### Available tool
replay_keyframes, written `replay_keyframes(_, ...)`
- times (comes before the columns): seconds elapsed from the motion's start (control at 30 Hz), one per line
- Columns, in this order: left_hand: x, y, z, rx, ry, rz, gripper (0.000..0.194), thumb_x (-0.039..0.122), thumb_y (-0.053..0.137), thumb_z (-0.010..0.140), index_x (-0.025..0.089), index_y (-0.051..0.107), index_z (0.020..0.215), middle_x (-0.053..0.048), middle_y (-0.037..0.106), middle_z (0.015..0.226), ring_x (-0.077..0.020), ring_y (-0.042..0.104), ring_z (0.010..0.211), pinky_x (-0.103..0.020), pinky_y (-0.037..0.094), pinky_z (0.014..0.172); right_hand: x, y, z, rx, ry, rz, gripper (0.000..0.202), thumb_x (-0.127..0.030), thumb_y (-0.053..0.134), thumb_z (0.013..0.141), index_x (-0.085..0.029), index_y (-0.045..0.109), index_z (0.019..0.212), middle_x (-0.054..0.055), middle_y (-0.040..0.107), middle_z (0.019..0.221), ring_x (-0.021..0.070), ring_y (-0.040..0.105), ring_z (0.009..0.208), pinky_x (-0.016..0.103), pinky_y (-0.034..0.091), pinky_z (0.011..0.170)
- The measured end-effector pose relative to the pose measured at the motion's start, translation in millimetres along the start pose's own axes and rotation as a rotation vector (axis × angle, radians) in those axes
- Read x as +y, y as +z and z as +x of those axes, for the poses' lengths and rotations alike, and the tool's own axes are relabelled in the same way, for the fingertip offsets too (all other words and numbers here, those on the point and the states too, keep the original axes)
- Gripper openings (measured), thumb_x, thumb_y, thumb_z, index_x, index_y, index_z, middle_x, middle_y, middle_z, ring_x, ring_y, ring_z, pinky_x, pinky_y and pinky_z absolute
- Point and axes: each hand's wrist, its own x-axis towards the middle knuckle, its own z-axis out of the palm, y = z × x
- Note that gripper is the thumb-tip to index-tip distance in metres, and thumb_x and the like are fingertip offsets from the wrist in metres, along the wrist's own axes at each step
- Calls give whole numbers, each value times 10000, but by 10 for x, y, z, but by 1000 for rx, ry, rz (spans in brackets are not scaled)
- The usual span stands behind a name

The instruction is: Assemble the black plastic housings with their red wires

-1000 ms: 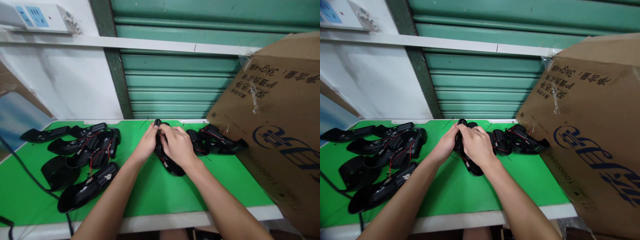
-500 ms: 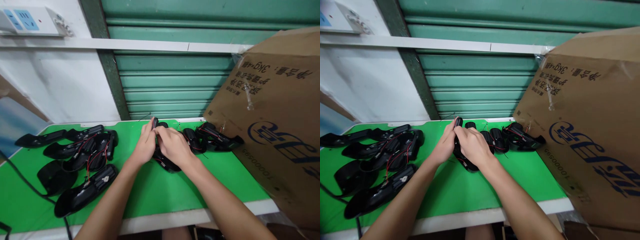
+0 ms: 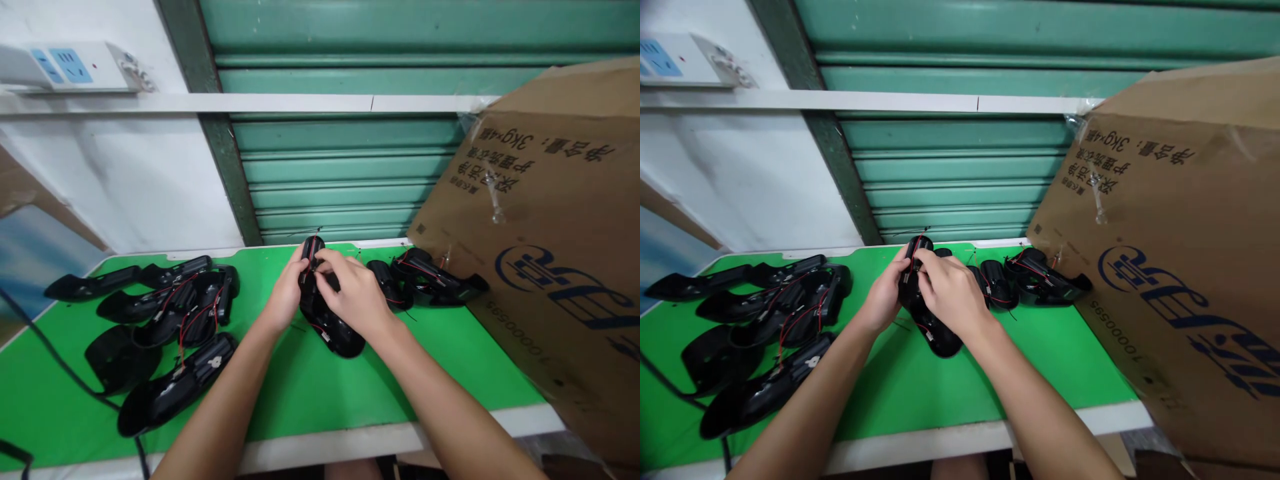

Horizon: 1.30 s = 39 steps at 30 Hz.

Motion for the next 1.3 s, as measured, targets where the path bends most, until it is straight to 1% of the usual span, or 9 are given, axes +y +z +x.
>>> replay_keyframes(0.17, -24, -1, 17, 2, 74, 65, 560, 339, 428, 916, 123, 563, 1414, -79, 488, 1584, -275, 377, 1507, -395, 254, 1270, -35, 12, 3, 60, -98, -53, 159, -101, 505, 981, -203, 626, 1003, 65, 756, 890, 228, 704, 829, 367, 536, 824)
replay_keyframes(0.37, -33, -7, -15, -15, 90, 208, 561, 277, 368, 946, 128, 494, 1472, -83, 373, 1656, -243, 285, 1554, -407, 187, 1296, -62, -41, 17, -3, -119, -100, 191, -60, 466, 960, -199, 576, 1028, 63, 720, 822, 233, 671, 792, 333, 532, 737)
replay_keyframes(0.57, -22, -30, -73, -65, 155, 379, 569, 283, 323, 991, 152, 425, 1535, -95, 418, 1624, -222, 314, 1532, -421, 183, 1299, -79, -50, 16, -101, -48, -119, 198, -58, 459, 935, -205, 529, 1046, 60, 697, 808, 238, 660, 770, 315, 509, 693)
replay_keyframes(0.67, -31, -16, -99, -95, 185, 424, 577, 296, 311, 1007, 147, 386, 1559, -109, 379, 1642, -213, 318, 1524, -421, 185, 1297, -59, -50, 10, -123, -34, -99, 212, -51, 462, 926, -201, 525, 1061, 70, 700, 828, 238, 666, 782, 312, 510, 691)
replay_keyframes(0.8, -81, -19, -71, -92, 198, 314, 569, 268, 338, 974, 153, 455, 1519, -81, 380, 1648, -218, 275, 1548, -404, 163, 1301, -30, -54, 9, -111, -59, -46, 208, -68, 460, 951, -211, 541, 1078, 68, 714, 852, 235, 680, 821, 317, 526, 719)
replay_keyframes(0.93, -82, -7, -19, -43, 139, 22, 560, 315, 416, 919, 170, 544, 1444, -55, 465, 1600, -266, 333, 1525, -418, 190, 1294, -31, -46, 16, 11, -18, 61, 244, -88, 528, 942, -213, 576, 1146, 50, 740, 885, 221, 704, 836, 339, 551, 808)
replay_keyframes(1.07, -20, 36, -16, -44, 73, -213, 527, 342, 476, 868, 184, 613, 1351, -42, 562, 1518, -286, 415, 1477, -434, 242, 1277, -39, -54, 45, 108, 91, 202, 128, -125, 642, 891, -221, 662, 973, 33, 741, 886, 193, 709, 799, 317, 568, 786)
replay_keyframes(1.17, -2, 50, -21, -27, 44, -282, 504, 343, 495, 857, 195, 633, 1319, -37, 604, 1473, -288, 448, 1454, -437, 264, 1267, -42, -65, 66, 102, 137, 272, 79, -139, 696, 866, -215, 712, 881, 24, 737, 848, 178, 705, 762, 294, 563, 728)
replay_keyframes(1.3, -33, 31, -8, -8, 48, -262, 505, 355, 519, 853, 202, 634, 1320, -35, 605, 1470, -292, 440, 1458, -434, 256, 1268, -51, -40, 50, 123, 97, 242, 100, -154, 684, 897, -218, 749, 856, 28, 762, 850, 184, 715, 790, 316, 553, 749)
